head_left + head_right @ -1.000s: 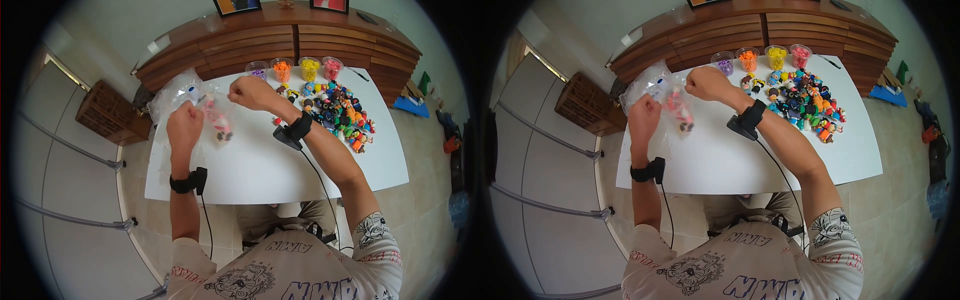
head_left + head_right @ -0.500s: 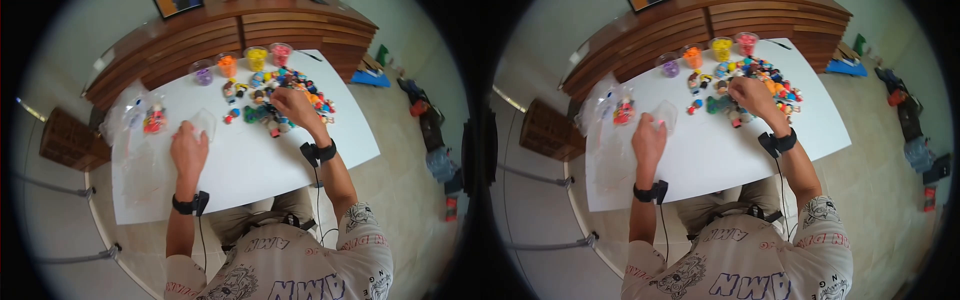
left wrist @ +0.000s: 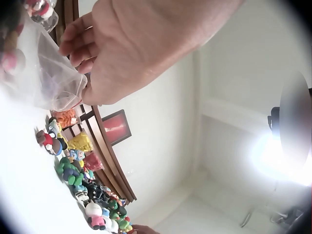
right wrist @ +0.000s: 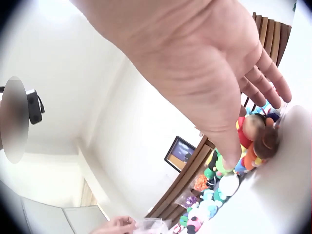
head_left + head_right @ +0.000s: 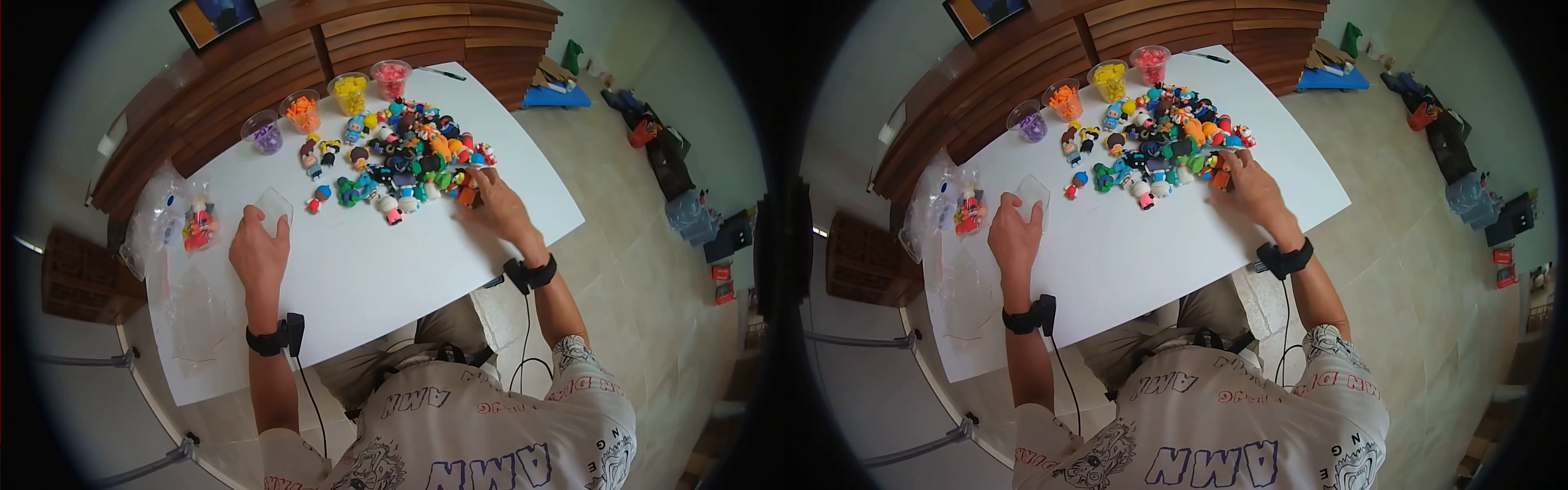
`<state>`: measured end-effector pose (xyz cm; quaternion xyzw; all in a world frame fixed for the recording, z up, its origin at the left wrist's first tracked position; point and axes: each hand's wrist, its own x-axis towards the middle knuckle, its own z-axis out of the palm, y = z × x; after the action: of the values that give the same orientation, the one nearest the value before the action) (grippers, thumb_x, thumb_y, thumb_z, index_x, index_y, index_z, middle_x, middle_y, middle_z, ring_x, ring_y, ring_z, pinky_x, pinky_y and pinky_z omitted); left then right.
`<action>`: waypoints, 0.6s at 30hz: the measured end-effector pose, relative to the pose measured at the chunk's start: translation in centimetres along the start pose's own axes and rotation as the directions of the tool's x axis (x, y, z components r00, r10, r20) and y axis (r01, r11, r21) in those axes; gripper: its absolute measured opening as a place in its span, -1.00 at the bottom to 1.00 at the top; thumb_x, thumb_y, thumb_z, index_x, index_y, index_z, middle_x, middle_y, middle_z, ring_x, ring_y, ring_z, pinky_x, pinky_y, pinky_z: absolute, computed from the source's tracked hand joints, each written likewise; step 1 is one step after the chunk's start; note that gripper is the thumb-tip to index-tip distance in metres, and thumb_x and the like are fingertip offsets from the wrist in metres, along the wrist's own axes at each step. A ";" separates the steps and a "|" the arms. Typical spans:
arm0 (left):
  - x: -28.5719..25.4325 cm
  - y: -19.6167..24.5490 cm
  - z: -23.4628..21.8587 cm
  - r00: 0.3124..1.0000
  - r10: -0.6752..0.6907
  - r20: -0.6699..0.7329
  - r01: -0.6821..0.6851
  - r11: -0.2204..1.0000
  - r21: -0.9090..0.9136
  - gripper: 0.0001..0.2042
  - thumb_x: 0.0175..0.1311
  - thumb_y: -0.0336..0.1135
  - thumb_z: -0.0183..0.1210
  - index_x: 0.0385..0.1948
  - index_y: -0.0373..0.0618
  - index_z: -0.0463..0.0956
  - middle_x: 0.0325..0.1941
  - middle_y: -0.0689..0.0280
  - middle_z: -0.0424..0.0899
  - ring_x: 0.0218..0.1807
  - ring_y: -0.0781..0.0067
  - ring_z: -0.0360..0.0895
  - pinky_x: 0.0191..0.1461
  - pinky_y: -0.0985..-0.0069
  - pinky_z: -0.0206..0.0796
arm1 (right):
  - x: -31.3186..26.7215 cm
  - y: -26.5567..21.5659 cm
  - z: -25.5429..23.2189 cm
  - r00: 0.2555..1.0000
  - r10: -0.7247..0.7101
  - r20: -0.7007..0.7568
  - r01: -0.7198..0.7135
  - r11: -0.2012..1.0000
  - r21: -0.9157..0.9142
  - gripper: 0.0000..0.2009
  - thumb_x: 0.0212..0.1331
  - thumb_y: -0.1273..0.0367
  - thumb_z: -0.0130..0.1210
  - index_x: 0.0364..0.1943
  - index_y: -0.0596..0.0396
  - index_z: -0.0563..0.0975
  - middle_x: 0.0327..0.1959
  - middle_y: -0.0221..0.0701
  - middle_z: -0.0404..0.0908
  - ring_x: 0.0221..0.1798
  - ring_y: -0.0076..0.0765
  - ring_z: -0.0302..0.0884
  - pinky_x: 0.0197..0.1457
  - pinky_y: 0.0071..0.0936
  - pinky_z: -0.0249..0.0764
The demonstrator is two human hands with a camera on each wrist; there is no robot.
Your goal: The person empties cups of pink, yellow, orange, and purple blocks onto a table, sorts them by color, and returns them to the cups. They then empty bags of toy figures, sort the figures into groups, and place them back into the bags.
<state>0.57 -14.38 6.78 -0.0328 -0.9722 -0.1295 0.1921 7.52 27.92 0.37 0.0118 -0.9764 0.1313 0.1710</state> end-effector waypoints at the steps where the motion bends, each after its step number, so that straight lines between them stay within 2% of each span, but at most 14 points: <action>1: 0.3 0.2 -0.1 1.000 0.002 -0.002 -0.002 1.000 0.002 -0.60 0.28 -0.09 0.38 -0.13 -0.19 0.45 -0.16 0.01 0.74 -0.14 -0.11 0.73 -0.10 0.08 0.54 | 0.0 -0.7 0.9 0.999 0.040 -0.005 -0.040 0.997 -0.071 -0.35 0.11 0.30 0.39 0.33 -0.01 0.42 0.10 -0.15 0.54 -0.03 0.05 0.68 -0.08 -0.08 0.67; 2: 0.5 0.5 -0.1 1.000 -0.005 -0.024 0.005 1.000 -0.005 -0.64 0.28 -0.13 0.35 -0.14 -0.20 0.47 -0.19 0.00 0.74 -0.14 -0.12 0.73 -0.11 0.06 0.54 | 0.2 -1.1 1.4 0.996 0.071 -0.054 -0.073 0.996 -0.046 -0.37 0.04 0.34 0.39 0.27 -0.02 0.43 0.01 -0.18 0.52 -0.10 0.07 0.68 -0.15 -0.08 0.67; 3: 0.8 0.6 -0.3 0.999 -0.014 -0.047 0.014 1.000 -0.010 -0.68 0.28 -0.17 0.33 -0.16 -0.20 0.48 -0.21 -0.01 0.74 -0.15 -0.14 0.73 -0.11 0.04 0.54 | 0.1 -1.1 1.3 0.996 0.068 -0.054 -0.071 0.997 -0.042 -0.37 0.04 0.34 0.39 0.27 -0.02 0.43 0.01 -0.18 0.52 -0.10 0.07 0.68 -0.15 -0.08 0.67; 5: 1.5 0.1 0.4 0.999 -0.015 -0.043 0.015 1.000 0.003 -0.74 0.27 -0.22 0.29 -0.19 -0.19 0.50 -0.24 -0.01 0.75 -0.17 -0.15 0.73 -0.11 0.01 0.54 | 0.3 -2.0 -0.2 0.997 0.064 -0.043 -0.058 0.990 0.128 -0.47 0.05 0.41 0.37 0.17 0.04 0.47 0.00 -0.17 0.56 -0.14 0.01 0.71 -0.16 -0.16 0.67; 7: 1.9 -1.1 0.4 0.998 -0.044 -0.050 0.046 0.998 0.044 -0.79 0.26 -0.27 0.26 -0.21 -0.18 0.51 -0.28 -0.02 0.75 -0.19 -0.17 0.72 -0.12 -0.01 0.54 | 0.5 -1.3 -0.4 0.990 0.130 -0.059 -0.096 0.912 0.400 -0.54 0.06 0.44 0.35 0.09 0.10 0.51 -0.03 -0.17 0.61 -0.20 -0.09 0.72 -0.16 -0.24 0.66; 9: 1.4 -1.3 0.1 0.999 -0.017 -0.049 0.015 0.999 -0.034 -0.87 0.22 -0.36 0.20 -0.25 -0.15 0.52 -0.34 -0.01 0.75 -0.23 -0.19 0.72 -0.13 -0.04 0.53 | 0.9 0.5 0.9 0.986 0.149 -0.075 -0.091 0.856 0.508 -0.62 0.10 0.43 0.36 0.00 0.16 0.52 -0.07 -0.23 0.66 -0.26 -0.30 0.70 -0.19 -0.38 0.62; 11: 0.9 -1.5 -0.4 0.999 -0.023 -0.031 0.020 0.995 -0.100 -0.87 0.23 -0.36 0.21 -0.25 -0.14 0.52 -0.36 0.00 0.74 -0.24 -0.18 0.72 -0.14 -0.03 0.53 | 1.4 -1.0 -0.9 0.974 0.211 0.082 -0.205 0.665 0.719 -0.63 0.16 0.38 0.38 0.00 0.14 0.51 -0.09 -0.34 0.64 -0.29 -0.50 0.64 -0.26 -0.50 0.55; 12: 0.6 -1.7 -0.5 1.000 -0.017 -0.026 0.014 0.992 -0.128 -0.89 0.26 -0.35 0.21 -0.25 -0.13 0.53 -0.41 0.03 0.74 -0.27 -0.14 0.72 -0.17 0.00 0.53 | 2.0 -2.7 -2.7 0.950 0.196 0.242 -0.311 0.545 0.778 -0.64 0.21 0.35 0.38 0.00 0.11 0.50 -0.10 -0.41 0.62 -0.26 -0.61 0.62 -0.30 -0.59 0.48; 13: 0.5 -1.7 -0.8 0.999 -0.025 -0.034 0.021 0.993 -0.113 -0.89 0.26 -0.35 0.21 -0.25 -0.13 0.53 -0.41 0.03 0.74 -0.27 -0.14 0.72 -0.17 0.00 0.53 | 2.9 -4.4 -3.1 0.953 0.182 0.242 -0.302 0.538 0.787 -0.64 0.21 0.35 0.38 0.00 0.11 0.50 -0.10 -0.41 0.62 -0.26 -0.61 0.62 -0.30 -0.59 0.48; 15: 0.3 -1.5 -1.3 0.998 -0.051 0.031 0.056 0.974 -0.218 -0.90 0.29 -0.34 0.21 -0.26 -0.13 0.54 -0.46 0.07 0.72 -0.32 -0.10 0.72 -0.21 0.04 0.52 | 4.4 -8.3 -3.6 0.943 -0.031 0.332 -0.304 0.330 0.894 -0.63 0.21 0.33 0.39 0.03 0.06 0.50 -0.13 -0.47 0.62 -0.27 -0.65 0.59 -0.34 -0.62 0.44; 16: 0.1 -1.7 -1.1 0.999 -0.041 -0.007 0.038 0.969 -0.243 -0.91 0.30 -0.35 0.21 -0.28 -0.13 0.54 -0.51 0.10 0.70 -0.37 -0.06 0.70 -0.26 0.08 0.50 | 5.2 -11.1 -3.8 0.946 -0.081 0.314 -0.276 0.308 0.911 -0.63 0.19 0.35 0.40 0.03 0.02 0.50 -0.15 -0.51 0.63 -0.28 -0.66 0.57 -0.35 -0.63 0.43; 17: 0.0 -1.9 -1.1 0.999 -0.039 -0.014 0.035 0.971 -0.235 -0.91 0.30 -0.35 0.21 -0.28 -0.13 0.54 -0.51 0.10 0.70 -0.37 -0.06 0.70 -0.26 0.08 0.50 | 6.2 -13.5 -2.8 0.946 -0.168 0.276 -0.242 0.195 0.950 -0.62 0.18 0.36 0.42 0.04 -0.02 0.51 -0.15 -0.54 0.63 -0.31 -0.69 0.53 -0.35 -0.61 0.43; 18: -0.1 -2.0 -1.2 0.999 -0.047 -0.006 0.044 0.958 -0.282 -0.91 0.30 -0.36 0.22 -0.29 -0.13 0.54 -0.52 0.10 0.69 -0.39 -0.05 0.69 -0.28 0.10 0.48 | 7.2 -15.8 -2.1 0.939 -0.233 0.253 -0.188 0.268 0.945 -0.63 0.19 0.37 0.41 0.04 0.00 0.51 -0.13 -0.53 0.63 -0.32 -0.70 0.51 -0.34 -0.60 0.44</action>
<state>0.92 -16.63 7.35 -0.0365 -0.9432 -0.2711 0.1886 2.54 13.39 8.62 0.1495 -0.7090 0.6879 -0.0424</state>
